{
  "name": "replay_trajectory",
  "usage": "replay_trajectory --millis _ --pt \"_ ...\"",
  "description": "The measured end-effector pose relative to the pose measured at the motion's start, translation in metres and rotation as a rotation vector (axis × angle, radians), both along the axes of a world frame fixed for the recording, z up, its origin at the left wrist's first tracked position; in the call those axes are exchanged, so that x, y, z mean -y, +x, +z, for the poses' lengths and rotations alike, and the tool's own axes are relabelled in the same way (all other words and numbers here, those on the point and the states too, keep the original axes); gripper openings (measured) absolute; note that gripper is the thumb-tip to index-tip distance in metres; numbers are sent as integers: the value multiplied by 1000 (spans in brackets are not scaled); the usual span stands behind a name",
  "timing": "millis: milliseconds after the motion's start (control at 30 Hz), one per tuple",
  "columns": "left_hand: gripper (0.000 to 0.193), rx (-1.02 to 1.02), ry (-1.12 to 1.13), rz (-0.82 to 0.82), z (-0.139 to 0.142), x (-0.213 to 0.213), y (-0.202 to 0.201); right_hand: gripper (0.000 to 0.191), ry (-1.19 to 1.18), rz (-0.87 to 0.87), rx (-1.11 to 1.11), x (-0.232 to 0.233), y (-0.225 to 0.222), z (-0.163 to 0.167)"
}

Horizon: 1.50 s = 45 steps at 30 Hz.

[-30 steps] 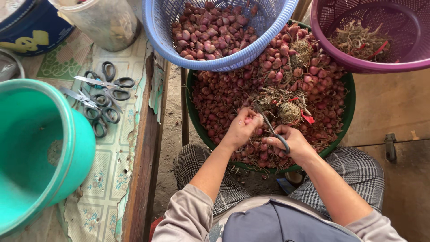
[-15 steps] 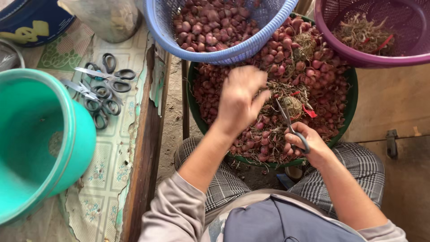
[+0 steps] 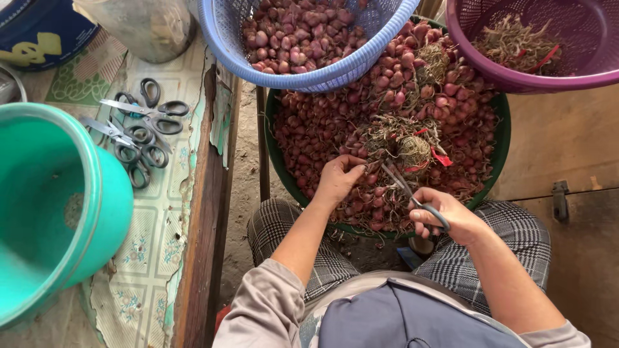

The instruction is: The person sits at a work table and trims dried roots and stems off shallots using scissors, one shallot at a time. Trimmed shallots are placed into a blue basket and cut root waste is dropped into a purple basket.

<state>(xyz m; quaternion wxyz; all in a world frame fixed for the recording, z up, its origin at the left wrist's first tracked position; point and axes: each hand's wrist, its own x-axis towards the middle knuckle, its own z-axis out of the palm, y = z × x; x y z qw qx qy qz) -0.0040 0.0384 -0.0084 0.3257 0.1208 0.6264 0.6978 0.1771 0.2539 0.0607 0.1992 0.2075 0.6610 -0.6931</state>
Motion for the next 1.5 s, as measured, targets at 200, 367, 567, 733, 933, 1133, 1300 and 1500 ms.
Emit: replay_trajectory --millis 200,367,567,733,933,1133,1300,1500 --pt "14 43 165 -25 -6 10 16 49 -30 30 99 14 -20 -9" --pt "12 108 203 -35 17 9 26 43 -67 -105 -6 29 -33 -11" --pt "14 99 230 -63 44 16 36 42 -104 -112 -133 33 -16 -11" --pt "16 84 265 -175 44 10 45 37 -93 -77 -74 23 -15 -11" --pt "18 58 242 -174 41 12 49 43 -7 -268 -252 35 -14 4" --pt "15 95 192 -247 61 0 64 49 32 -282 -524 53 -13 50" --pt "12 92 276 -154 71 1 50 3 432 -295 -953 8 -27 112" --pt "17 -560 -346 153 47 29 27 14 266 -469 -762 -54 -57 143"
